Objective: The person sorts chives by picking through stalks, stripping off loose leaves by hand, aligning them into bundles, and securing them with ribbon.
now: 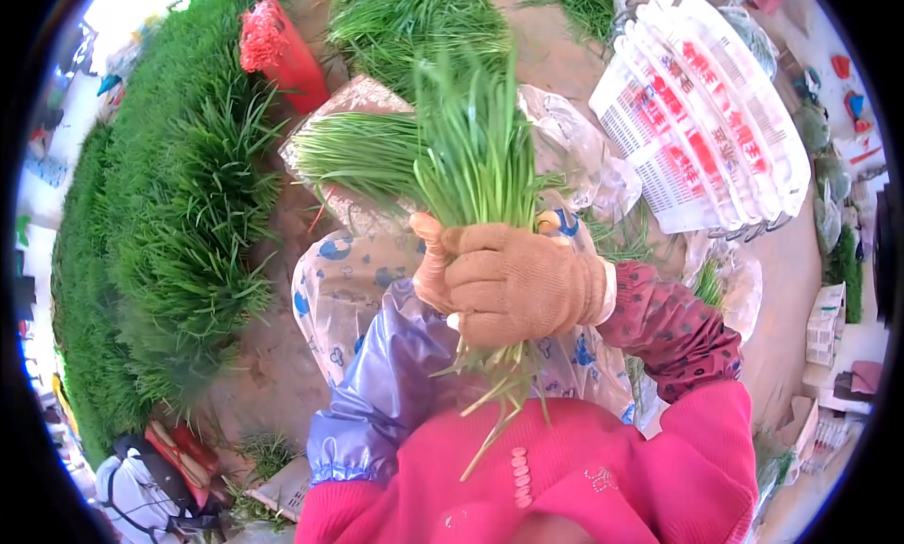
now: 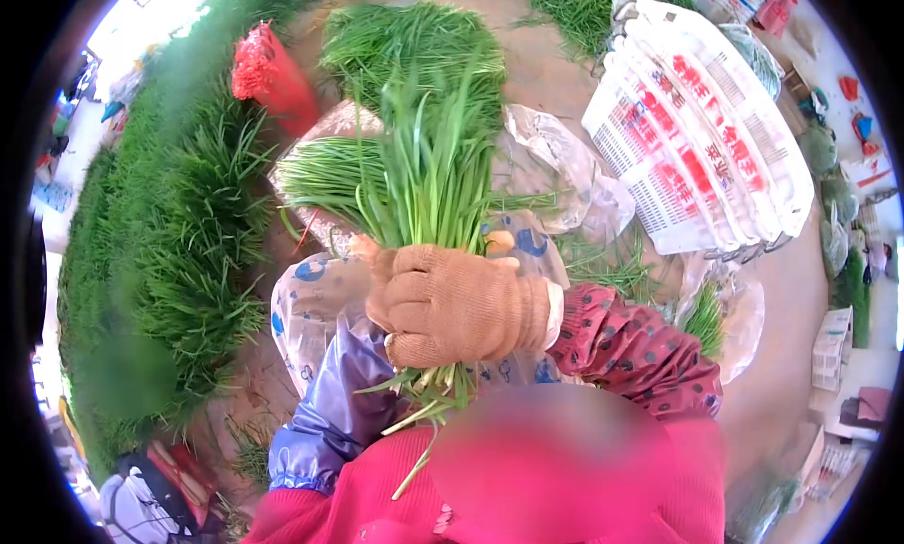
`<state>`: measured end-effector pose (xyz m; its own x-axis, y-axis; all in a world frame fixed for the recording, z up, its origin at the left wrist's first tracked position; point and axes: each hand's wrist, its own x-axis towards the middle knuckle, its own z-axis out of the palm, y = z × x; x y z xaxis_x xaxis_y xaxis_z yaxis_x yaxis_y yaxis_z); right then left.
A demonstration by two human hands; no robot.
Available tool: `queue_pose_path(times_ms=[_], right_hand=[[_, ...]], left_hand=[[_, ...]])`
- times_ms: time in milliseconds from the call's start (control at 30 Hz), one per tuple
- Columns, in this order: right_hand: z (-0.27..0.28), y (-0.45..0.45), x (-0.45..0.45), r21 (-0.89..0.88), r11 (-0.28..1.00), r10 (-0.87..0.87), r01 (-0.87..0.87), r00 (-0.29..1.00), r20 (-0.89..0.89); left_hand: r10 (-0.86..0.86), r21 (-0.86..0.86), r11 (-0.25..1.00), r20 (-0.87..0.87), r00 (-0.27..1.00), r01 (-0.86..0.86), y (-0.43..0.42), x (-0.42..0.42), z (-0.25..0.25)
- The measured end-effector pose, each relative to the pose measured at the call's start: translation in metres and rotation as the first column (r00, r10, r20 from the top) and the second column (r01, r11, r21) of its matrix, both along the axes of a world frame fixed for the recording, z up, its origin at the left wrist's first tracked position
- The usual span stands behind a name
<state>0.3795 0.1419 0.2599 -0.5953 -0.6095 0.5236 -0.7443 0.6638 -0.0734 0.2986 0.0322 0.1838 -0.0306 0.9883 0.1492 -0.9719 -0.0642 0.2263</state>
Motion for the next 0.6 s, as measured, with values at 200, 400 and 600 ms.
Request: queue_pose_path(times_ms=[200,400,600], right_hand=[[-0.020,-0.034,-0.009,-0.050,0.984,0.170,-0.170,0.985,0.004],[-0.006,-0.032,-0.011,0.223,0.938,0.192,-0.264,0.935,0.298],[0.082,-0.009,0.007,0.126,0.967,-0.253,0.224,0.914,0.316]], left_hand=[[0.269,-0.038,0.959,-0.203,0.942,-0.282,-0.015,-0.011,0.003],[0.097,-0.129,0.984,-0.173,0.980,-0.120,-0.019,-0.034,0.005],[0.319,-0.178,0.911,-0.267,0.909,-0.372,-0.024,-0.055,0.005]])
